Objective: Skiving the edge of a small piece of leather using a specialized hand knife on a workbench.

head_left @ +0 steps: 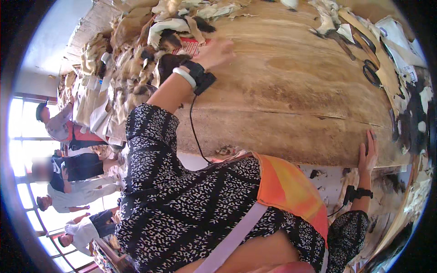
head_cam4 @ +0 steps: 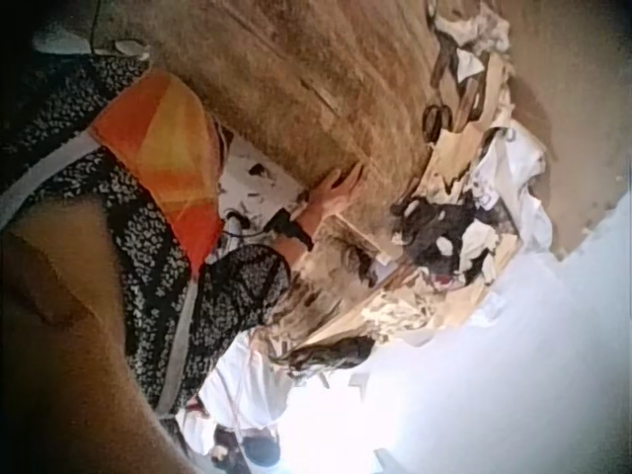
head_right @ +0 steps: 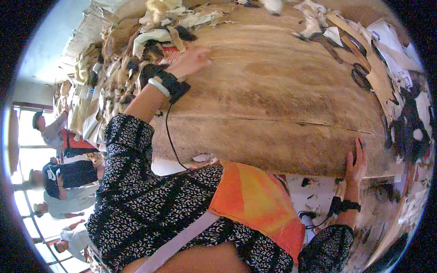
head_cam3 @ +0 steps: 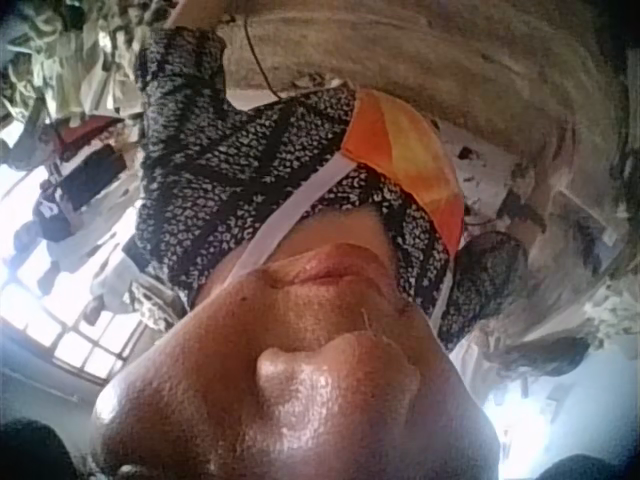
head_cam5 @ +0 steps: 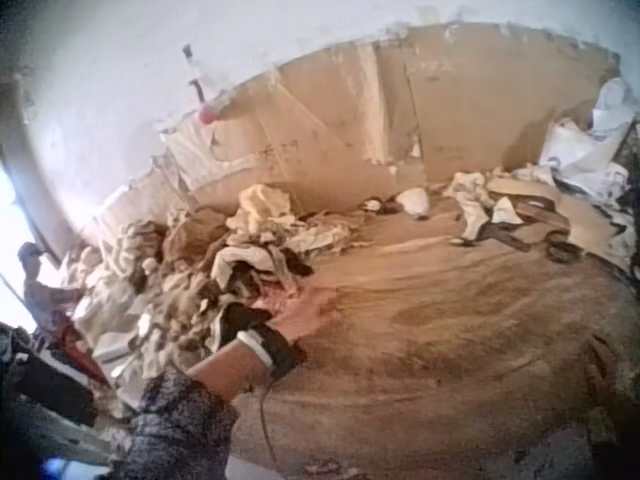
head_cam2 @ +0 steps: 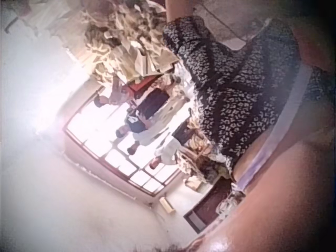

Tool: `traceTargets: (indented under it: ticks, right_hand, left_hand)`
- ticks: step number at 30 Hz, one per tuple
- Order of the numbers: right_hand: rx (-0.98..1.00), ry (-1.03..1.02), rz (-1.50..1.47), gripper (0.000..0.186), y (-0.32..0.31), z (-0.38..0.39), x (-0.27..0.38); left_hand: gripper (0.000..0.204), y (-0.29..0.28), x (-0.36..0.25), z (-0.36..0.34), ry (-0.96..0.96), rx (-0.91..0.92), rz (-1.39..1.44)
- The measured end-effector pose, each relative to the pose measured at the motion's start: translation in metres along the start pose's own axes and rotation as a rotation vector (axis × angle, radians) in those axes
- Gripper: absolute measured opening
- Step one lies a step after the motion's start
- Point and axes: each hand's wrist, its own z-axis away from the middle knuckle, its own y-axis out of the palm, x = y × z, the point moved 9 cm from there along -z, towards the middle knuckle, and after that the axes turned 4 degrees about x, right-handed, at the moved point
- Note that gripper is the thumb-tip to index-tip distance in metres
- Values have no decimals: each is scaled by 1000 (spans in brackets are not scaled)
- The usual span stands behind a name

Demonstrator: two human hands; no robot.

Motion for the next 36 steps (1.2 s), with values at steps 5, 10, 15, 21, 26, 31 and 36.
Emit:
traceTargets:
  ticks: [5, 10, 15, 21, 26, 31, 36]
  right_hand:
    - [-4, -14, -1, 48, 8, -7, 25]
    - [50, -55, 25, 48, 27, 6, 36]
    - [52, -133, 14, 48, 49, -25, 65]
    - [57, 11, 50, 49, 36, 24, 30]
    - [52, 3, 18, 48, 48, 26, 36]
    - [70, -4, 68, 48, 55, 30, 37]
    - [66, 30, 22, 46, 56, 33, 41]
  left_hand:
    - [58, 35, 35, 16, 107, 352, -114]
    - [65, -35, 208, 72, -417, -217, -299]
    - [64, -78, 179, 116, -344, -219, -146]
    - [71, -62, 104, 155, -340, 131, -146]
    - [44, -35, 157, 179, -339, 128, -222]
    - [12, -32, 187, 160, -235, 59, -247]
    - [28, -63, 168, 146, -197, -176, -8]
